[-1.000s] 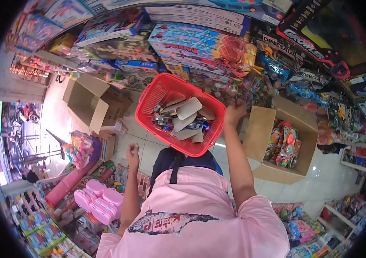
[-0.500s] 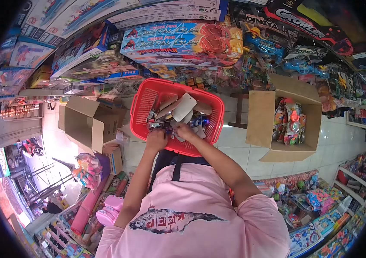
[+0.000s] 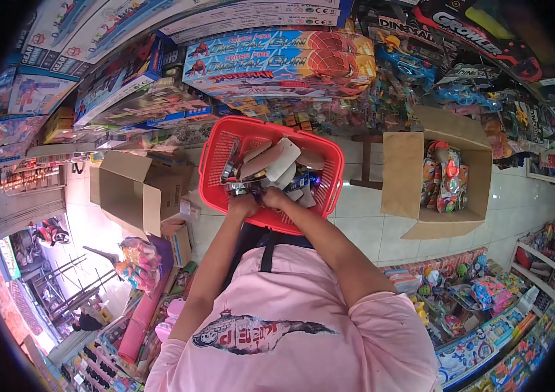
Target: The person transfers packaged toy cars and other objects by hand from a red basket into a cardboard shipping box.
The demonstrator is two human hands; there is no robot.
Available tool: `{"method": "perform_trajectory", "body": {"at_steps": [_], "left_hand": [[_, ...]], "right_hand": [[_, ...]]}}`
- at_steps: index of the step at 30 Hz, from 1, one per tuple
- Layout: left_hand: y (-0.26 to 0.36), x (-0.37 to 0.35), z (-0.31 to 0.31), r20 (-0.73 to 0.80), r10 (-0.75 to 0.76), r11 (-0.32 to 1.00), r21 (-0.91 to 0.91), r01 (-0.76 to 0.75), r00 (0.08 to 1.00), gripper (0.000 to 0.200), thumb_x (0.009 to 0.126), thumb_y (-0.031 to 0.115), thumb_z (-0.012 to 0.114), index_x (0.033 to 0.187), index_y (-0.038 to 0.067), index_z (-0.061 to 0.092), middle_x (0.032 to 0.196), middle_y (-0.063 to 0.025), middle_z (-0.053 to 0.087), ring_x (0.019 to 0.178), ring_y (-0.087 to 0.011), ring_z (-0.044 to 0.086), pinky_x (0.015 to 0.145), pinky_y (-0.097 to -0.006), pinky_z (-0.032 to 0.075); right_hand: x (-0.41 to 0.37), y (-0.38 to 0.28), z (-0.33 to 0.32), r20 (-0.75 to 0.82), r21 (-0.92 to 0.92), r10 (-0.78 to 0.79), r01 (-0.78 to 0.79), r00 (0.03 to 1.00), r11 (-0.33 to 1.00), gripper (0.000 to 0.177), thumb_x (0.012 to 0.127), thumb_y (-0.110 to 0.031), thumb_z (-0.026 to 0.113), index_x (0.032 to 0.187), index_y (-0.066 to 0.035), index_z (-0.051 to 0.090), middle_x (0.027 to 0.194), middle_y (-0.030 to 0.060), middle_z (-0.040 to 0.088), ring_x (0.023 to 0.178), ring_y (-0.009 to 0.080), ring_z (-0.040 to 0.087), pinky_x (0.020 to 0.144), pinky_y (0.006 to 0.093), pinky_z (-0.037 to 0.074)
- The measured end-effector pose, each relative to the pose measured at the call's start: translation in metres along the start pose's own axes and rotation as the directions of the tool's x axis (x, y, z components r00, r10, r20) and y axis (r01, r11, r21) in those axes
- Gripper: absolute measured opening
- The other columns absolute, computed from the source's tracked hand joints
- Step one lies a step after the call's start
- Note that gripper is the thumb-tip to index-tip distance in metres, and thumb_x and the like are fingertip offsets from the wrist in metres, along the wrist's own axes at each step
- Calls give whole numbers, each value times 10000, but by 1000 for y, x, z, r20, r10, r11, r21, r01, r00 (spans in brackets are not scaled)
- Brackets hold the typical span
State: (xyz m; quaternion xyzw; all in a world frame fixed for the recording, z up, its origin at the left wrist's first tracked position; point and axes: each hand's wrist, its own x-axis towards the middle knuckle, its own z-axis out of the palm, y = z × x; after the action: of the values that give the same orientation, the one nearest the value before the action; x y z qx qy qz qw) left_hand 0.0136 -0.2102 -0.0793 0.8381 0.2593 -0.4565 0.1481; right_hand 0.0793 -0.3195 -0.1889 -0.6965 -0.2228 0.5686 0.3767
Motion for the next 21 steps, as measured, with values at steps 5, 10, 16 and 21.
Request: {"method": "perform_trajectory", "body": {"at_steps": [5, 10, 16, 21], "left_hand": [[-1, -14, -17, -27, 21, 994, -105, -23, 999, 517, 932, 424, 498, 1123, -17, 689, 1186, -257, 652, 1145, -381, 626, 978, -468, 493], [-20, -24, -9, -296, -4, 938, -331, -99, 955, 502, 921, 420, 525, 1125, -9, 687, 1107, -241, 680, 1045, -403, 654, 914, -470, 518], [-15, -86, -30, -409, 91, 674, -646, -358, 908, 481, 889, 358, 697, 1221, 13, 651, 1031, -174, 716, 960, -278, 695, 862, -389, 526], [3, -109, -9, -544, -34, 543, -714, -441, 839, 471, 885, 283, 733, 1247, 0, 631, 1065, -117, 693, 968, -197, 650, 890, -341, 499]], "right_hand": [[-8, -23, -16, 93, 75, 203, -210, 975, 975, 184, 880, -164, 576, 873, -15, 684, 643, 114, 641, 442, 195, 555, 422, 353, 419], [-47, -55, -33, 65, -80, 189, -184, 980, 980, 226, 853, -242, 653, 899, -25, 700, 744, 167, 681, 560, 228, 627, 555, 343, 496], [-106, -84, -59, -163, -314, -234, 175, 959, 933, 395, 823, -366, 734, 1054, -53, 670, 1036, 199, 667, 989, 338, 643, 906, 415, 486], [-113, -77, -69, -138, -158, -320, 298, 937, 941, 423, 849, -382, 735, 1040, -33, 589, 971, 152, 644, 929, 320, 632, 873, 401, 488]]}}
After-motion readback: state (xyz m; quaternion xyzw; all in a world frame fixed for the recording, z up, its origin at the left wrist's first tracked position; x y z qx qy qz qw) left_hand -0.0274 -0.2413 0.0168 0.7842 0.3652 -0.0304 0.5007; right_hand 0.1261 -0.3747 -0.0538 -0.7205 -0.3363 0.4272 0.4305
